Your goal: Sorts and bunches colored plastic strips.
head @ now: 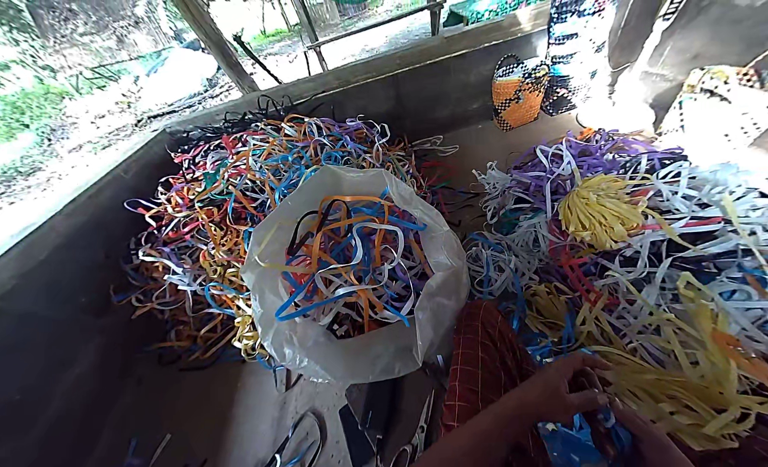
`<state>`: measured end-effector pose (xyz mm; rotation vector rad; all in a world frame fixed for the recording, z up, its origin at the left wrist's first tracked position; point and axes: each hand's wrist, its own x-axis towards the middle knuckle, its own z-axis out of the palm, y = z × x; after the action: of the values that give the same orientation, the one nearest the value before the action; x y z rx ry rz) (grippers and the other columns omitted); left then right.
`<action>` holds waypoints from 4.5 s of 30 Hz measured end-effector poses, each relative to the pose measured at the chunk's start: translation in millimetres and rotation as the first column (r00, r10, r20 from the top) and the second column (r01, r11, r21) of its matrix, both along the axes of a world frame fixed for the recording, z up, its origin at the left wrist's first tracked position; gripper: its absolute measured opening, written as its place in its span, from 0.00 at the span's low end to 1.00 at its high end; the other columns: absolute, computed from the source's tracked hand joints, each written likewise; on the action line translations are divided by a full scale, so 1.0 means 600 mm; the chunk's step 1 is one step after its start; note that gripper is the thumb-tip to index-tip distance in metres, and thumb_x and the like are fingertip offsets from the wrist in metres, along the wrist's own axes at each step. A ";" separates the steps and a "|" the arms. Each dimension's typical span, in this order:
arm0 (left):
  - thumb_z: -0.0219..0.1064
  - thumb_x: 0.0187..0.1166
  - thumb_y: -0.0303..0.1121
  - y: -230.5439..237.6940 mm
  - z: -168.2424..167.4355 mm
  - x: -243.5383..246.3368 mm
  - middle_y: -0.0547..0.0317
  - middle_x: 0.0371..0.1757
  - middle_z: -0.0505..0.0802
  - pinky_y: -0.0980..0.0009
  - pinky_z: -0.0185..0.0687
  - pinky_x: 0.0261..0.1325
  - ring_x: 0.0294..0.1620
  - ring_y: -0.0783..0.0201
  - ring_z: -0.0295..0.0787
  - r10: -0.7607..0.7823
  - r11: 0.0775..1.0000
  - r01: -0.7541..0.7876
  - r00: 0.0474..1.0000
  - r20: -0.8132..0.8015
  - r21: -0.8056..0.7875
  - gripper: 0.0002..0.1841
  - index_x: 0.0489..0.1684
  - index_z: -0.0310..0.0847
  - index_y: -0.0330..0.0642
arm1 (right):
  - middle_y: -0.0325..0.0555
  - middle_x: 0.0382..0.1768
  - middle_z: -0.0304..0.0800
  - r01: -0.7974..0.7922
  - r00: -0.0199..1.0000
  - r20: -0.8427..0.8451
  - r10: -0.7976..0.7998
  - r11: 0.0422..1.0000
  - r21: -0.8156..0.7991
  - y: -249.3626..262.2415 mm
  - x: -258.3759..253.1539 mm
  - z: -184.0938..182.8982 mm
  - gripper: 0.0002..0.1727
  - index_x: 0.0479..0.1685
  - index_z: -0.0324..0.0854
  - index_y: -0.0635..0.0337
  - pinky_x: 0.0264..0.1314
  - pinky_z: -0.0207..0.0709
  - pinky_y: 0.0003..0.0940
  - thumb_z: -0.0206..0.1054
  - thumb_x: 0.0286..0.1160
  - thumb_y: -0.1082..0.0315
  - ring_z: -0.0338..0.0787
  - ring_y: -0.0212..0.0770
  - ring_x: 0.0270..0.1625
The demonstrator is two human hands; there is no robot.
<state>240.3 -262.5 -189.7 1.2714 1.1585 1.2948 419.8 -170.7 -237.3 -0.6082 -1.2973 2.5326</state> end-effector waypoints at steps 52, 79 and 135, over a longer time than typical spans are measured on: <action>0.69 0.73 0.18 0.085 0.062 0.007 0.41 0.48 0.92 0.61 0.90 0.57 0.49 0.51 0.93 0.632 0.724 -0.290 0.643 -0.433 0.626 0.15 0.56 0.89 0.32 | 0.66 0.37 0.89 0.109 0.735 0.041 -0.676 0.177 0.978 0.057 -0.063 0.130 0.11 0.48 0.84 0.76 0.49 0.81 0.66 0.65 0.79 0.73 0.90 0.64 0.42; 0.71 0.74 0.22 0.102 0.032 0.015 0.46 0.49 0.96 0.53 0.86 0.61 0.50 0.51 0.94 0.433 0.900 -0.378 0.721 -0.541 0.218 0.22 0.69 0.82 0.33 | 0.60 0.33 0.88 0.199 0.730 0.165 -0.664 0.437 0.877 0.053 -0.092 0.082 0.10 0.51 0.83 0.74 0.45 0.82 0.56 0.65 0.80 0.74 0.89 0.55 0.37; 0.69 0.82 0.30 0.103 -0.060 -0.065 0.35 0.58 0.88 0.57 0.78 0.69 0.61 0.46 0.86 0.213 0.976 -0.190 0.941 -0.261 0.109 0.13 0.53 0.85 0.25 | 0.27 0.27 0.85 0.150 0.898 0.276 -0.341 0.830 0.537 0.064 -0.093 0.030 0.12 0.63 0.68 0.51 0.27 0.85 0.26 0.43 0.91 0.70 0.84 0.28 0.22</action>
<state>201.5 -200.7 -225.7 1.4549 1.4744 1.3569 363.9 -132.2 -219.5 -1.0694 -1.7803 1.8031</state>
